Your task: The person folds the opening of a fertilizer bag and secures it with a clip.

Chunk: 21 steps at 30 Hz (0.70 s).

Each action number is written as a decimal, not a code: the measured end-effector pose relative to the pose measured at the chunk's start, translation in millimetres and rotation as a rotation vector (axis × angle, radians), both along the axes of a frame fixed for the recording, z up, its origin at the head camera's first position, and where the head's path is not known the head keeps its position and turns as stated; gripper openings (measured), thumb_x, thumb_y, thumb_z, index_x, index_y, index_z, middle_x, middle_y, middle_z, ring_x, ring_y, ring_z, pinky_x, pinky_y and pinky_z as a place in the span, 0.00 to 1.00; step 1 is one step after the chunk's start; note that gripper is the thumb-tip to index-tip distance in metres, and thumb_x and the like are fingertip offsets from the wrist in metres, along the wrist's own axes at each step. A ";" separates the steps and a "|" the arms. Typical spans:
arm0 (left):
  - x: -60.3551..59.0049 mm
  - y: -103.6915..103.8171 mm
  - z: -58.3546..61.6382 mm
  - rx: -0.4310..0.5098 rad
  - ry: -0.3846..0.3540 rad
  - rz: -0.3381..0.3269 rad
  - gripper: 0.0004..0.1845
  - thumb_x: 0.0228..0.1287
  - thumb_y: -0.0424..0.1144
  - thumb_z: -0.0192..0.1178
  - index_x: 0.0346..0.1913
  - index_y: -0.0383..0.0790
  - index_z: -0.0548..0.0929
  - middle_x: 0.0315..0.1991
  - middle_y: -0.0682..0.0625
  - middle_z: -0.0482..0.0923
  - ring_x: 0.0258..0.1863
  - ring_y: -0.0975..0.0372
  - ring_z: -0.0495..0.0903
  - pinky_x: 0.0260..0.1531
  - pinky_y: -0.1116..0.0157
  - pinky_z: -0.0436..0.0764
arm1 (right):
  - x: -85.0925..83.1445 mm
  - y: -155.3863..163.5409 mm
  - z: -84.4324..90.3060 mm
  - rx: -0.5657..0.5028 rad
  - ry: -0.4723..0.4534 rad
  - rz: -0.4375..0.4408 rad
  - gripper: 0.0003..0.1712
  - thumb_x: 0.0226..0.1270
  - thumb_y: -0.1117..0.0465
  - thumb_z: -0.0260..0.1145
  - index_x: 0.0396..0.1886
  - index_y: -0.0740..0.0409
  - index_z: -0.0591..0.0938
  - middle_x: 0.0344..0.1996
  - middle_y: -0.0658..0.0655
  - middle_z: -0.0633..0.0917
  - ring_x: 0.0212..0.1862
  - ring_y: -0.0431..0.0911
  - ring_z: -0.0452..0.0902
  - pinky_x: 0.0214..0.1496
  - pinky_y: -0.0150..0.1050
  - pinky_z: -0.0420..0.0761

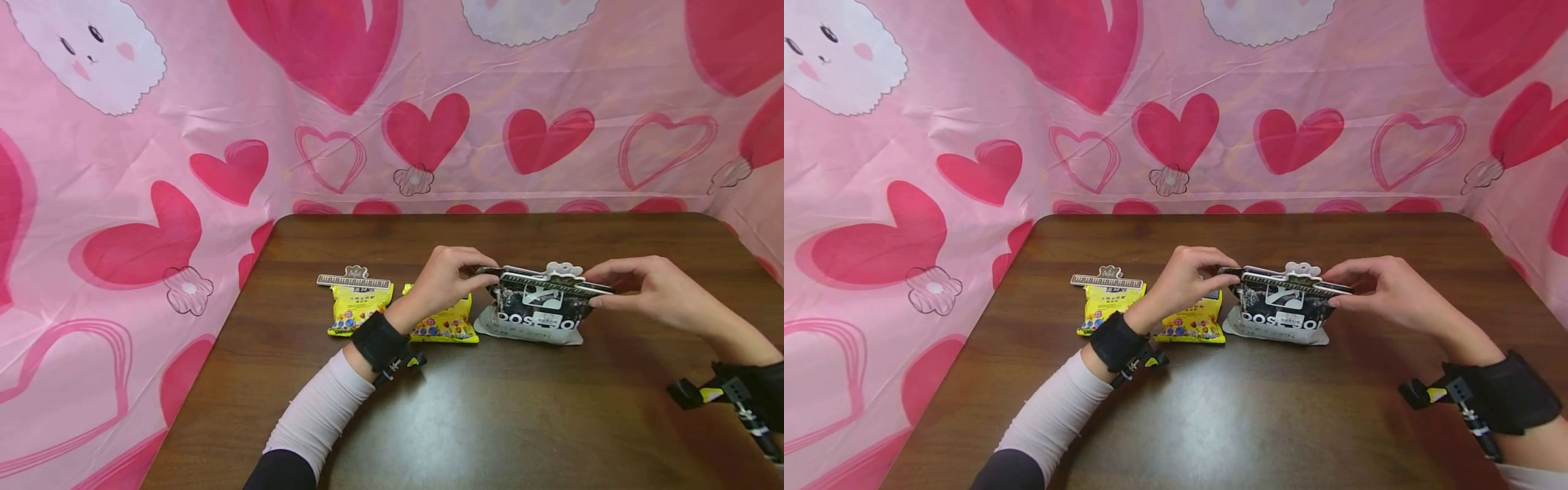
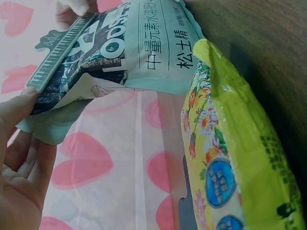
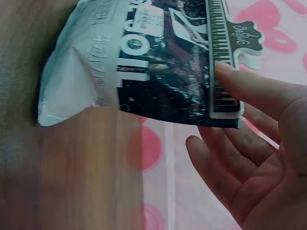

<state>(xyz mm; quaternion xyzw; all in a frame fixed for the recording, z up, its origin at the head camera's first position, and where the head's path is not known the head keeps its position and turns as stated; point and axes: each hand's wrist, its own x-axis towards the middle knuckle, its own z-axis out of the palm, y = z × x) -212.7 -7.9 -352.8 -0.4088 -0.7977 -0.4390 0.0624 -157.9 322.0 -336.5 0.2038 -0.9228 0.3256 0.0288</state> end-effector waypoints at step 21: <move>1.5 4.4 5.6 -0.092 -0.011 0.004 0.11 0.66 0.36 0.64 0.50 0.40 0.88 0.37 0.49 0.88 0.25 0.61 0.75 0.28 0.76 0.69 | 2.3 3.2 -9.2 0.035 0.040 -0.103 0.12 0.56 0.60 0.76 0.42 0.48 0.88 0.32 0.37 0.86 0.33 0.29 0.75 0.33 0.22 0.71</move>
